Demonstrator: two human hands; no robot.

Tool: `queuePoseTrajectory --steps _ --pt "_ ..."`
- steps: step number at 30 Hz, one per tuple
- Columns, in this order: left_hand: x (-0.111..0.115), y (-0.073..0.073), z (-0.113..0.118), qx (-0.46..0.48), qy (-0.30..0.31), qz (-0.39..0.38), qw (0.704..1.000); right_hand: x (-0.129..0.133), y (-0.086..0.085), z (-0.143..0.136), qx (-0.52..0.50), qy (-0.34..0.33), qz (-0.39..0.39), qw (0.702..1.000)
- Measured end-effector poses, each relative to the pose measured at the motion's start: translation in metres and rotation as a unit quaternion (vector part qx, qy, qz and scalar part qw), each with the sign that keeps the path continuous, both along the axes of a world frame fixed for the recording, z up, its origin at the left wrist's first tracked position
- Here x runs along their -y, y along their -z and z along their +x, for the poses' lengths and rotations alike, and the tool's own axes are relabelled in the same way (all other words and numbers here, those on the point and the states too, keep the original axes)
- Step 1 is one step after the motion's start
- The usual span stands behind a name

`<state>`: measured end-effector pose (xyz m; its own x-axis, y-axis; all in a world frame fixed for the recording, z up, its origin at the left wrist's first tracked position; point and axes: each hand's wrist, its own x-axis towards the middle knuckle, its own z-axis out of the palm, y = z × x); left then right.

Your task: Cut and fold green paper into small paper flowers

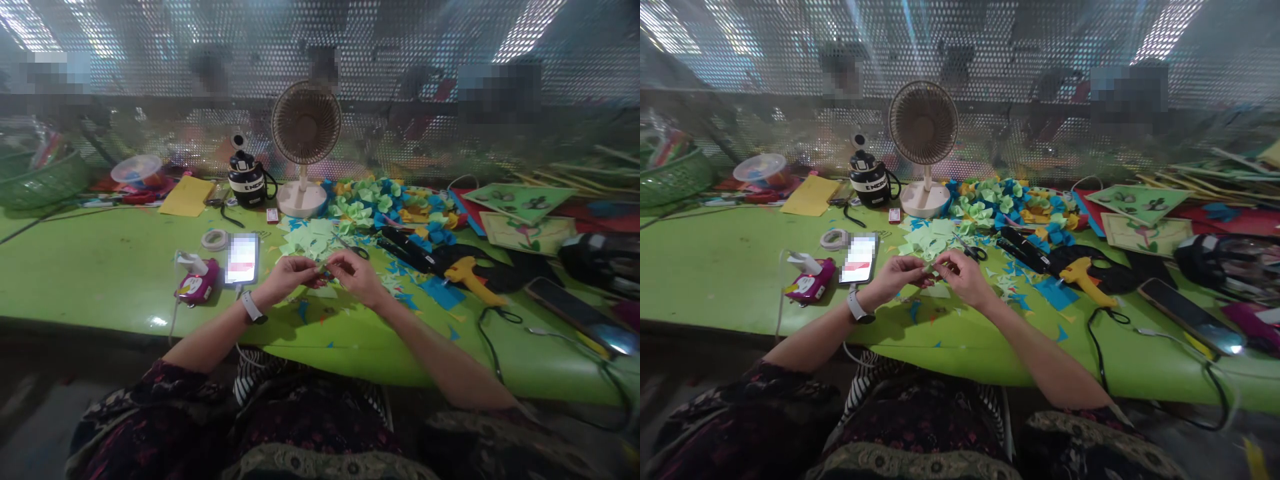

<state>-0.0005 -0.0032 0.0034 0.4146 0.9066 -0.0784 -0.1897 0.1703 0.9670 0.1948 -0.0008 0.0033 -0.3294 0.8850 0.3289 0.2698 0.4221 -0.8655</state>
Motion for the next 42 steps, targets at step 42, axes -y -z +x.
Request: queuePoseTrajectory --steps 42 --pt "0.002 0.001 0.001 0.018 0.046 -0.066 0.997 0.004 -0.010 0.001 0.124 -0.028 -0.023 0.992"
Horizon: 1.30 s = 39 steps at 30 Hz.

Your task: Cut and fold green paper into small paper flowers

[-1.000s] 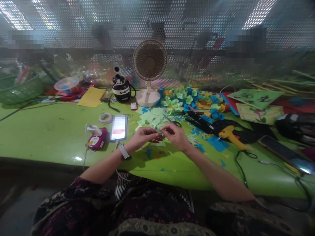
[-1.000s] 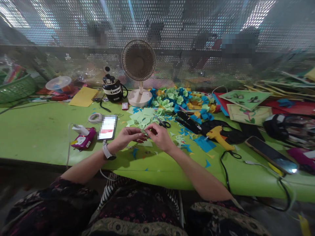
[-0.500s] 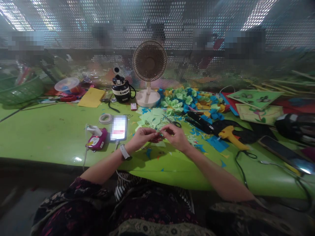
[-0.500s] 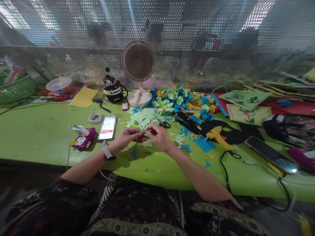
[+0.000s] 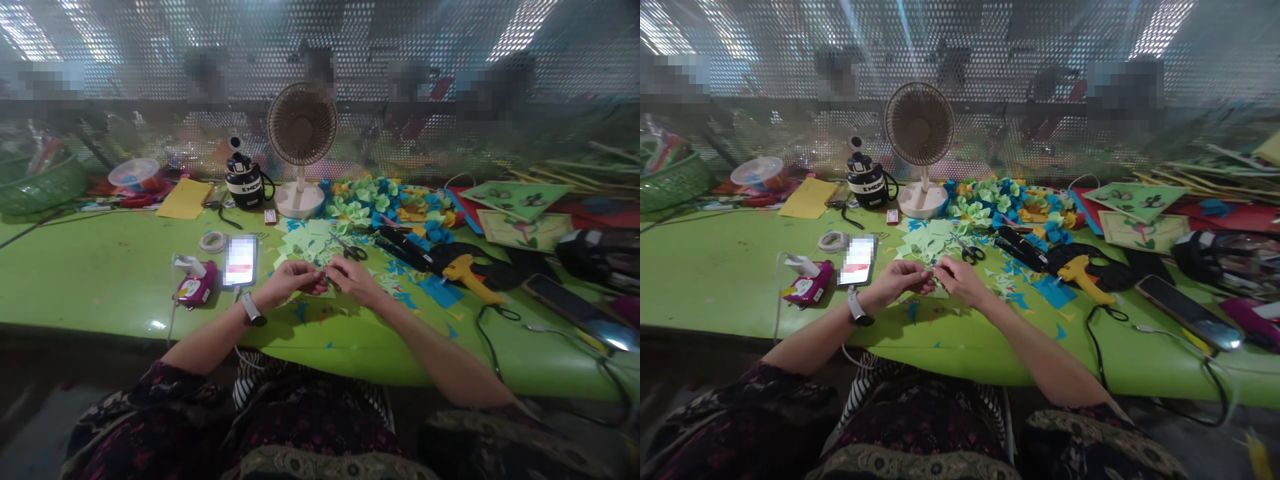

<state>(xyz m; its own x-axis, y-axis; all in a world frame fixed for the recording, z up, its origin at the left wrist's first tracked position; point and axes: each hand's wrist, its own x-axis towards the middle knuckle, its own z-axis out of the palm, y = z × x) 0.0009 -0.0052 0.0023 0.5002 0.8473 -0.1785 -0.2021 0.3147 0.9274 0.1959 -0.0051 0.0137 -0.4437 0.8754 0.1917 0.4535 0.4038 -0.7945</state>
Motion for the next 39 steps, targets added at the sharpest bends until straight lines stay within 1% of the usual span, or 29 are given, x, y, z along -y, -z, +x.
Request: queuePoseTrajectory --steps 2,4,8,10,13,15,18,20,21,24,27,28,29,30,31,32,33,34,36,39 --pt "0.000 -0.001 -0.001 -0.002 0.013 -0.006 1.000 0.002 -0.001 -0.001 0.010 -0.010 0.018 1.000" --pt "0.000 -0.002 -0.002 -0.009 0.021 -0.003 1.000 0.003 -0.001 -0.004 0.015 -0.006 0.037 0.999" --pt "0.000 -0.004 -0.005 -0.040 0.036 0.029 0.998 0.007 -0.001 -0.009 0.019 0.013 0.061 0.998" --pt "0.001 -0.003 -0.005 -0.049 0.049 0.053 0.996 0.008 -0.002 -0.009 0.012 0.014 0.060 0.998" --pt "0.000 -0.002 -0.005 -0.058 0.059 0.099 0.992 0.006 -0.003 -0.005 -0.003 0.017 0.031 0.999" --pt "-0.001 -0.002 -0.005 -0.069 0.067 0.129 0.987 0.004 -0.005 -0.001 -0.017 0.004 -0.012 1.000" --pt "-0.002 -0.003 -0.007 -0.080 0.074 0.145 0.984 0.000 -0.006 0.006 -0.040 -0.058 -0.114 0.991" --pt "-0.002 -0.004 -0.008 -0.078 0.060 0.137 0.986 -0.002 -0.007 0.007 -0.050 -0.082 -0.158 0.983" --pt "-0.002 -0.004 -0.008 -0.077 0.049 0.133 0.987 -0.001 -0.006 0.006 -0.049 -0.082 -0.161 0.982" --pt "-0.001 -0.004 -0.007 -0.084 0.033 0.128 0.988 -0.001 -0.004 0.004 -0.033 -0.065 -0.126 0.989" --pt "-0.002 -0.004 -0.005 -0.091 0.027 0.134 0.987 -0.010 -0.002 0.011 -0.012 -0.074 -0.111 0.991" --pt "-0.002 -0.004 -0.004 -0.091 0.019 0.133 0.987 -0.016 -0.002 0.017 0.002 -0.063 -0.102 0.993" --pt "-0.003 -0.004 -0.003 -0.089 0.009 0.130 0.987 -0.023 -0.001 0.024 0.024 -0.015 -0.072 0.997" --pt "-0.003 -0.003 -0.003 -0.087 0.000 0.124 0.988 -0.031 0.001 0.032 0.067 0.060 -0.020 0.996" --pt "-0.004 -0.003 -0.003 -0.084 -0.010 0.118 0.989 -0.039 0.003 0.039 0.123 0.151 0.034 0.980" --pt "-0.004 -0.003 -0.002 -0.080 -0.017 0.112 0.990 -0.047 0.005 0.046 0.186 0.219 0.061 0.956" --pt "-0.005 -0.003 -0.002 -0.077 -0.022 0.107 0.991 -0.053 0.008 0.051 0.245 0.251 0.061 0.935" --pt "-0.005 -0.002 -0.002 -0.075 -0.025 0.104 0.991 -0.058 0.010 0.054 0.289 0.254 0.051 0.922" --pt "-0.006 -0.002 -0.002 -0.069 -0.031 0.102 0.992 -0.063 0.014 0.055 0.350 0.233 0.022 0.907" --pt "-0.006 -0.001 -0.002 -0.050 -0.043 0.104 0.992 -0.064 0.012 0.051 0.406 0.209 -0.008 0.889"
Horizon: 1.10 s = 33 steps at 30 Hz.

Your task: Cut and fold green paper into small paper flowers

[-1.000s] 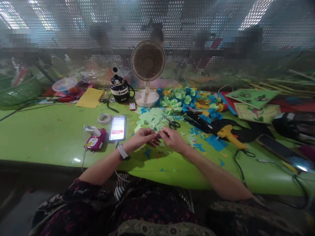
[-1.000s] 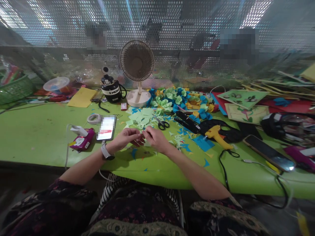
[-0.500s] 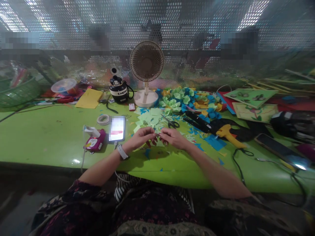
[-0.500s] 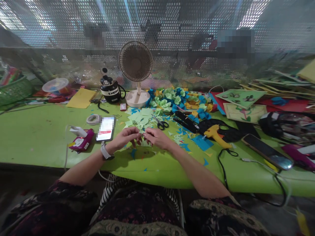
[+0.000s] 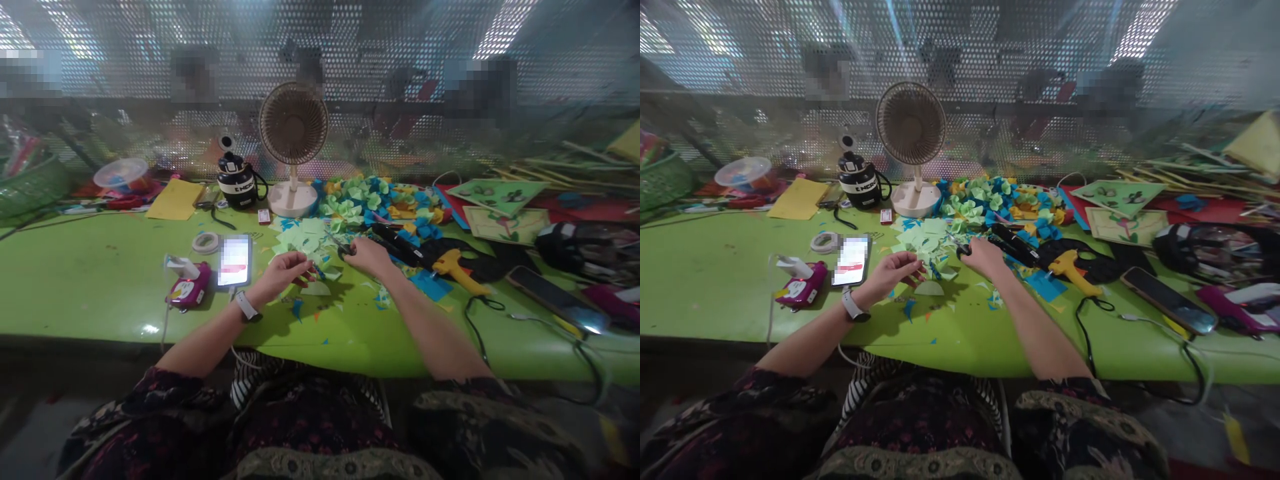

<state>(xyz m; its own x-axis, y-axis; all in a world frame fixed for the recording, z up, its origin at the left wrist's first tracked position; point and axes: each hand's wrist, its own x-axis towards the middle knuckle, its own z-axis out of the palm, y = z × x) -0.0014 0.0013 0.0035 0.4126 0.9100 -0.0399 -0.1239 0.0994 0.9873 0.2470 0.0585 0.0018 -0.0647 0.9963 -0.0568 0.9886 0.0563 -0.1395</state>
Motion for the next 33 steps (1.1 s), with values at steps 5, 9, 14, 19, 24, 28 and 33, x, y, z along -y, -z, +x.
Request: queuePoseTrajectory --steps 5,9,14,19,24,28,33 --pt "0.000 0.000 -0.001 0.031 -0.010 -0.014 0.999 0.009 -0.015 0.003 0.047 0.003 -0.067 0.997" --pt "0.000 -0.001 -0.002 0.050 -0.018 -0.014 0.999 0.013 -0.020 0.012 0.046 0.002 -0.081 0.996" --pt "-0.001 -0.001 -0.001 0.081 -0.045 -0.010 0.996 0.013 -0.025 0.024 -0.131 0.036 -0.071 0.988" --pt "-0.002 -0.002 -0.001 0.121 -0.083 -0.011 0.989 0.031 -0.037 0.008 -0.460 0.008 -0.099 0.882" --pt "0.001 -0.007 -0.002 0.148 -0.100 0.002 0.984 0.052 -0.037 -0.028 -0.531 -0.048 -0.217 0.818" --pt "0.002 -0.008 -0.001 0.153 -0.097 0.000 0.983 0.058 -0.028 -0.040 -0.529 -0.079 -0.252 0.807" --pt "0.002 -0.005 0.000 0.163 -0.079 -0.011 0.983 0.059 -0.023 -0.040 -0.517 -0.107 -0.248 0.812"
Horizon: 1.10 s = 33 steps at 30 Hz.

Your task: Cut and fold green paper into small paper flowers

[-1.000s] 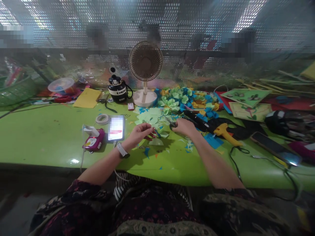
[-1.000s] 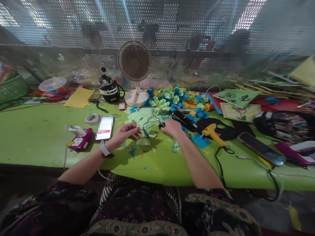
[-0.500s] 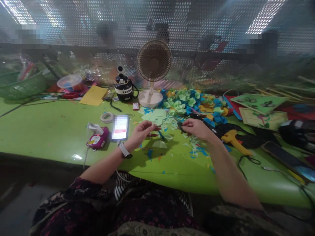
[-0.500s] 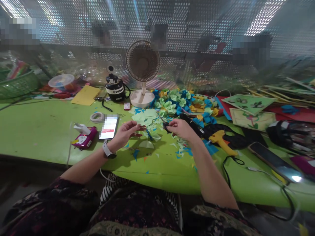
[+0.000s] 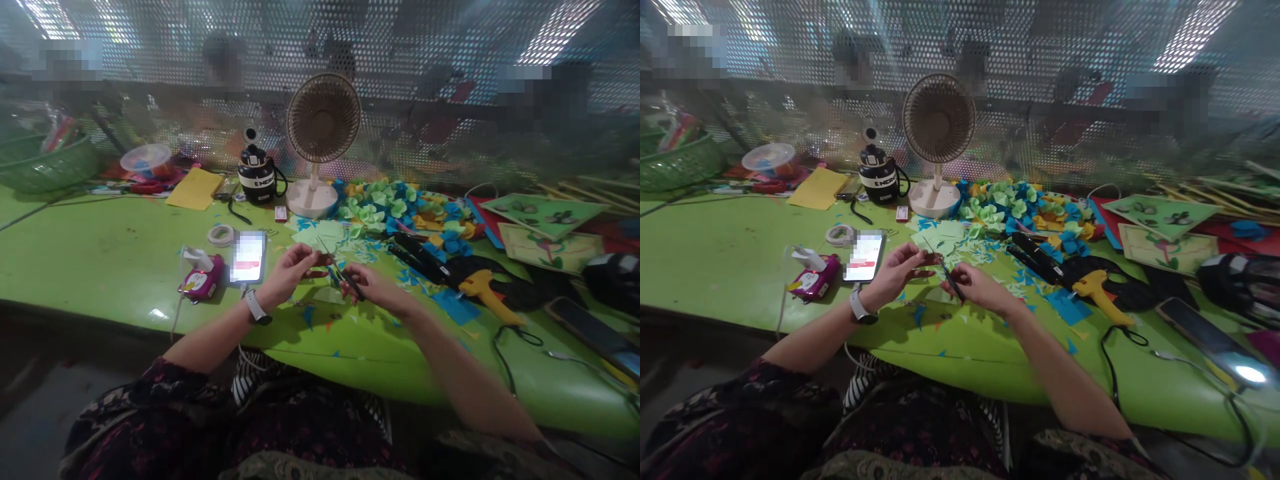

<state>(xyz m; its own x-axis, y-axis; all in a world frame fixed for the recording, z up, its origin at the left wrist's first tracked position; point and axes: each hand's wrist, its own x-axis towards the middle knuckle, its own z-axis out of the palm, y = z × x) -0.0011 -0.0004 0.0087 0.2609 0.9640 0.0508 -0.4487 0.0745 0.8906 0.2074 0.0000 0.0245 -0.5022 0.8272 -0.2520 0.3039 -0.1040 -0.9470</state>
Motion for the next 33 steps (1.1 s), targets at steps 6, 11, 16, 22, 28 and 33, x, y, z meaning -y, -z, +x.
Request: queuePoseTrajectory --steps 6,11,16,22,28,33 --pt "0.001 0.001 0.000 0.012 0.011 -0.010 1.000 0.000 0.003 0.001 0.008 -0.008 0.005 1.000" --pt "0.000 0.003 0.001 0.011 0.009 -0.012 1.000 -0.001 0.006 0.001 0.003 -0.008 0.005 1.000" --pt "0.000 0.004 0.001 0.014 0.005 -0.019 1.000 -0.002 0.011 0.002 0.012 -0.003 0.019 1.000" --pt "0.001 0.002 0.001 0.017 0.006 -0.024 1.000 -0.003 0.014 0.001 0.005 0.011 0.046 0.999" --pt "0.000 0.003 0.001 0.020 0.003 -0.029 0.999 -0.001 0.007 -0.002 0.018 0.029 0.047 0.998" --pt "-0.002 0.003 0.000 0.022 0.005 -0.027 0.999 0.000 0.002 -0.004 0.027 0.046 0.035 0.998"
